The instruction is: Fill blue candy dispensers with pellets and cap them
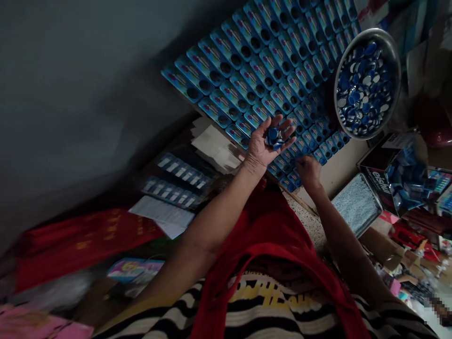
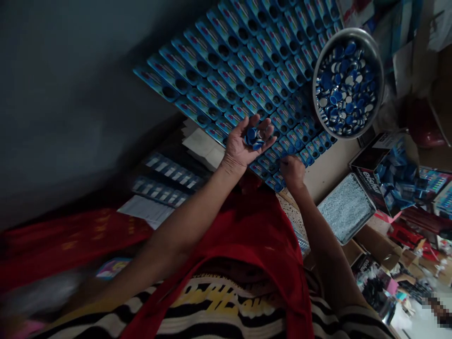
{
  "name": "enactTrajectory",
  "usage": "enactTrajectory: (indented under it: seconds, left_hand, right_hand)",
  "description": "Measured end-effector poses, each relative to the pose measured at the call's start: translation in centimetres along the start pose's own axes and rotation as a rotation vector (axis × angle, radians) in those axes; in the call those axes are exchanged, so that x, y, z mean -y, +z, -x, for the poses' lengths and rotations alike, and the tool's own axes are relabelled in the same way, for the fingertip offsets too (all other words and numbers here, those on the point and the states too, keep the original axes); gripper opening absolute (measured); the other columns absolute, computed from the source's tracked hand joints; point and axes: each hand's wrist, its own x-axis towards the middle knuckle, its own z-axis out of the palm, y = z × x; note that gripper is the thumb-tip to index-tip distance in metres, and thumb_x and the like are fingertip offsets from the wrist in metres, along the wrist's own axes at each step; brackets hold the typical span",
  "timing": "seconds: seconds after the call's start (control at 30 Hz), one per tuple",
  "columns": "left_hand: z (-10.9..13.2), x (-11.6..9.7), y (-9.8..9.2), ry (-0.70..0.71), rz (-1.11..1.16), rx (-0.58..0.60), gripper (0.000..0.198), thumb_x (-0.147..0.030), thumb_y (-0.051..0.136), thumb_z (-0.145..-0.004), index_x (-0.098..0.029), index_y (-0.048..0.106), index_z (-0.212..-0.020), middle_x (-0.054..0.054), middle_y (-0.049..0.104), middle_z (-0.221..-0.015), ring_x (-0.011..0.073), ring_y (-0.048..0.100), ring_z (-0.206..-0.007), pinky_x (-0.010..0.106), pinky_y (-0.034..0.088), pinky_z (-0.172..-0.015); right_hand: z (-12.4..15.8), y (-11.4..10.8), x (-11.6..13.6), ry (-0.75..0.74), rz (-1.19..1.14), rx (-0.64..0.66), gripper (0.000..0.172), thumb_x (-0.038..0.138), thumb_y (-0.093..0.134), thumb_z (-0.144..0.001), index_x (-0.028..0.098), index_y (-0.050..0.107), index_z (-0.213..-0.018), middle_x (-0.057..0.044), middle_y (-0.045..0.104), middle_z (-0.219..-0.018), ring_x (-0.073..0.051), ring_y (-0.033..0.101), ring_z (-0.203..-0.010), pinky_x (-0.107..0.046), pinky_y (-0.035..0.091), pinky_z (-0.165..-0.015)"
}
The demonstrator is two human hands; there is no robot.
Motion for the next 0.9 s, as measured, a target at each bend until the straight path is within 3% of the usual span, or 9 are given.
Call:
enactTrajectory:
  seconds: [0.17,0.33,0.47,0.6,0.73,0.83,0.9]
  left_hand:
    - [0.0,0.2,-0.6,0.008,0.008,0.062,0.036,-0.045,0.05,-0.109,-0.024,0.079,-0.111,0.006,0.081,-0.123,0.0284,0.07,-0.132,0.048,0.059,-0.108]
    - [-0.4,0.4,-0.8,0.077,0.047,0.047,0.033,-0.048,0.056,-0.105,-0.029,0.078,-0.12,0.005,0.081,-0.122,0.0264,0.072,-0.129,0.045,0.059,-0.109]
    - [-0.5,0.4,-1.3,0.064,0.006,0.026,0.029,-0.044,0.057,-0.104,-0.027,0.078,-0.115,0.005,0.081,-0.12,0.0245,0.074,-0.125,0.04,0.06,-0.105]
    - [-0.5,0.8,-2.1,-0.004,-0.04,0.013,0.026,-0.038,0.059,-0.102,-0.024,0.078,-0.115,0.006,0.083,-0.114,0.0252,0.077,-0.116,0.038,0.062,-0.098]
    - [-0.7,1.7,-2.0,-0.04,-0.041,-0.027,0.027,-0.031,0.059,-0.101,-0.019,0.077,-0.118,0.007,0.083,-0.102,0.0206,0.08,-0.096,0.031,0.063,-0.089]
    - [-0.7,1.8,-1.7,-0.064,-0.019,-0.057,0.03,-0.028,0.059,-0.102,-0.018,0.075,-0.124,0.006,0.083,-0.095,0.0196,0.08,-0.089,0.03,0.063,-0.085]
    - [-0.5,1.5,-1.6,-0.062,-0.001,-0.06,0.03,-0.028,0.059,-0.102,-0.019,0.074,-0.127,0.006,0.082,-0.095,0.0201,0.08,-0.091,0.032,0.064,-0.088]
  right_hand:
    - [-1.6,-0.3,1.9,0.092,0.26,0.097,0.017,0.031,0.069,-0.091,0.023,0.076,-0.104,-0.009,0.08,-0.103,-0.025,0.073,-0.095,-0.031,0.045,-0.076]
    - [-2.9,-1.3,1.8,0.091,0.305,0.115,0.027,0.037,0.075,-0.088,0.026,0.071,-0.113,-0.006,0.079,-0.101,-0.026,0.072,-0.093,-0.031,0.042,-0.072]
    - [-1.7,-2.4,2.9,-0.031,0.278,0.058,0.023,0.033,0.074,-0.092,0.024,0.072,-0.113,-0.006,0.077,-0.099,-0.024,0.07,-0.091,-0.03,0.042,-0.073]
    - [-0.7,-2.5,5.0,-0.377,0.124,-0.113,0.022,0.035,0.058,-0.105,0.027,0.076,-0.115,-0.006,0.074,-0.106,-0.021,0.067,-0.096,-0.029,0.046,-0.082]
    - [-1.7,-1.9,5.7,-0.613,0.072,-0.076,0.024,0.03,0.056,-0.106,0.029,0.08,-0.102,-0.006,0.07,-0.099,-0.021,0.064,-0.096,-0.033,0.048,-0.088]
    - [-1.5,-1.8,4.6,-0.616,-0.031,-0.079,0.022,0.027,0.057,-0.103,0.027,0.077,-0.094,-0.007,0.07,-0.105,-0.022,0.064,-0.103,-0.034,0.05,-0.093]
    - [-0.3,-1.6,3.4,-0.473,-0.088,-0.116,0.018,0.025,0.058,-0.1,0.025,0.076,-0.096,-0.007,0.071,-0.101,-0.022,0.065,-0.098,-0.034,0.051,-0.091]
